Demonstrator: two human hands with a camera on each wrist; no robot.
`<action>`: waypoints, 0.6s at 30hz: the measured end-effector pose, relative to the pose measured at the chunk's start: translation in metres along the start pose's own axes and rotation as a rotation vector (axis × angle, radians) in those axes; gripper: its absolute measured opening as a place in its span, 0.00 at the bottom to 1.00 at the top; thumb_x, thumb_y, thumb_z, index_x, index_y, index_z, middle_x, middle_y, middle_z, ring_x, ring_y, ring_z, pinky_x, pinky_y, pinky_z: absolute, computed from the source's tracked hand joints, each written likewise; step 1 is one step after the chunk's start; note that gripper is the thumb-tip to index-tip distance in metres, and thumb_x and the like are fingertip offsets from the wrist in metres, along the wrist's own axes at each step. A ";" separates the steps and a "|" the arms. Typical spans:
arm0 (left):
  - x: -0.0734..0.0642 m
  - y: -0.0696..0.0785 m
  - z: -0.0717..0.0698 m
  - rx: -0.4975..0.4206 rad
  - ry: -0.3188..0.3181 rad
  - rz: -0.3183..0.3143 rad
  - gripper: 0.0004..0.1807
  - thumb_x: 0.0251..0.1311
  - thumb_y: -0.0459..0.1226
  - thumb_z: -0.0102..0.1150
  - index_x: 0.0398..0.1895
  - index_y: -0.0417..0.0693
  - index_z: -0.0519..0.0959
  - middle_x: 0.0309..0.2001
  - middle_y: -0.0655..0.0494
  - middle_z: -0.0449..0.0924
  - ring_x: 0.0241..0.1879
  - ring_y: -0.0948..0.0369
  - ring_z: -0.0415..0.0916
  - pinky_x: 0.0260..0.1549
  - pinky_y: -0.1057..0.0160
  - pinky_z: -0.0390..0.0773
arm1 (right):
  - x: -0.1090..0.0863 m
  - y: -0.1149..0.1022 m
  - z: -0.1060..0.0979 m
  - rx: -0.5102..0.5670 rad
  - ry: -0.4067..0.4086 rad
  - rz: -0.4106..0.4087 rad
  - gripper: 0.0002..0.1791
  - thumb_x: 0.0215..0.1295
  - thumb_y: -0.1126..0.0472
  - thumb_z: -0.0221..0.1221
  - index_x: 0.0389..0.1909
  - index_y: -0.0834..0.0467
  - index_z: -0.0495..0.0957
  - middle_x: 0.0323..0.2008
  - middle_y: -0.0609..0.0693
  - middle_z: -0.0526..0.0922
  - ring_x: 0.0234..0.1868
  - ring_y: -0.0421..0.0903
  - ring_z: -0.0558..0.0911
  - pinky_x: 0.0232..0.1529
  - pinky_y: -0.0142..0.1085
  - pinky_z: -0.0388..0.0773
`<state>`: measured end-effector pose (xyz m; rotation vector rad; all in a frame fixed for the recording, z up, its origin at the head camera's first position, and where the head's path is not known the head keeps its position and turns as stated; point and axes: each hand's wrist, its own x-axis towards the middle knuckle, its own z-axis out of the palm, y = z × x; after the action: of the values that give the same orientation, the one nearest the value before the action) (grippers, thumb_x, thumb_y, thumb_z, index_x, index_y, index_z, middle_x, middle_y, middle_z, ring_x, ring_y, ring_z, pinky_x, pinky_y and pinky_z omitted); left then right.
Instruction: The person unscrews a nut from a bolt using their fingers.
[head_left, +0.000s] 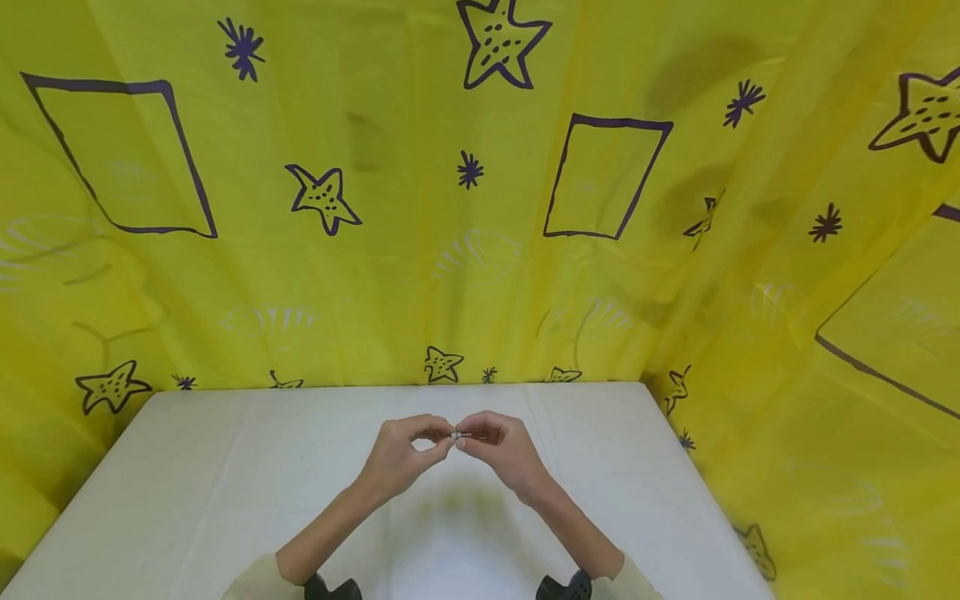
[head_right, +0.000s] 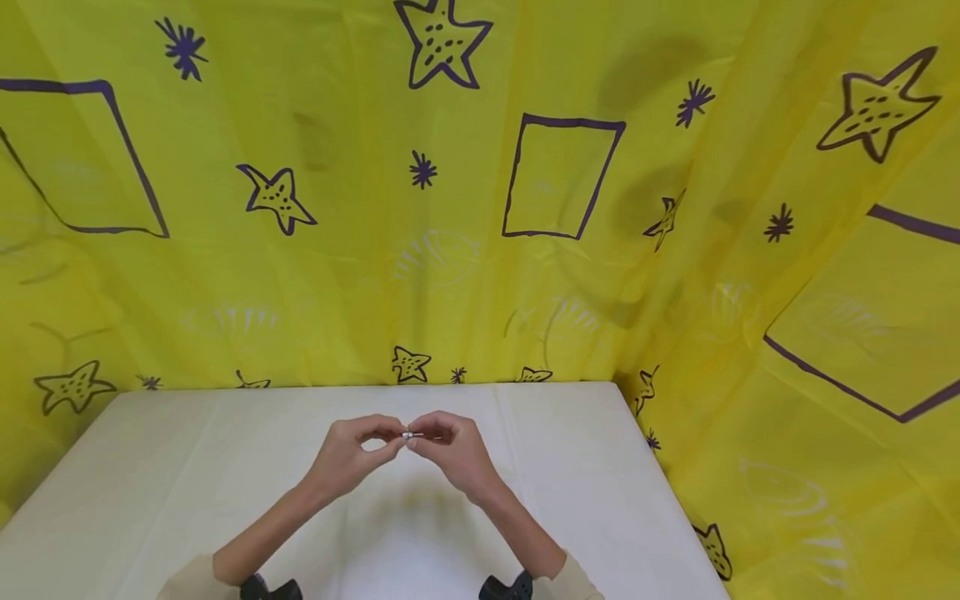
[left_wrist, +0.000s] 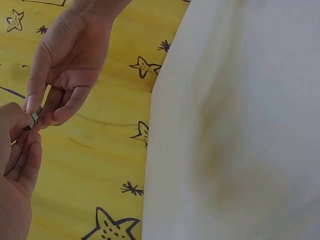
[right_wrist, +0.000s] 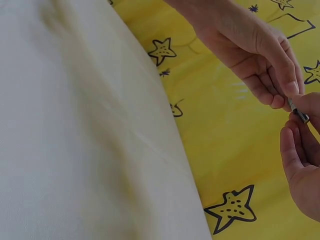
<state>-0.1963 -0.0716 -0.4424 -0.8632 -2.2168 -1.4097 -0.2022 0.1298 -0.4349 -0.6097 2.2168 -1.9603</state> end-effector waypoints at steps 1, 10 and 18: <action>0.000 0.000 0.000 -0.003 0.002 -0.002 0.09 0.56 0.25 0.68 0.38 0.43 0.86 0.35 0.57 0.87 0.32 0.64 0.83 0.38 0.61 0.85 | 0.000 -0.001 0.000 0.002 0.001 -0.002 0.10 0.65 0.66 0.65 0.46 0.66 0.82 0.43 0.56 0.84 0.45 0.49 0.83 0.49 0.35 0.81; 0.000 0.001 -0.001 -0.025 0.022 -0.041 0.07 0.57 0.26 0.68 0.38 0.43 0.86 0.35 0.55 0.87 0.32 0.64 0.83 0.39 0.60 0.85 | 0.000 -0.002 -0.001 0.007 0.030 0.086 0.15 0.70 0.59 0.62 0.49 0.66 0.82 0.42 0.55 0.85 0.43 0.48 0.83 0.49 0.37 0.81; 0.001 0.003 -0.001 -0.027 0.025 -0.032 0.08 0.57 0.26 0.68 0.37 0.43 0.86 0.34 0.58 0.87 0.32 0.64 0.83 0.39 0.60 0.85 | 0.004 -0.001 -0.002 0.047 -0.025 0.140 0.15 0.70 0.58 0.61 0.41 0.69 0.83 0.33 0.52 0.85 0.37 0.49 0.83 0.46 0.38 0.83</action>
<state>-0.1952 -0.0717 -0.4398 -0.8181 -2.2078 -1.4602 -0.2065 0.1300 -0.4332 -0.4568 2.1294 -1.9194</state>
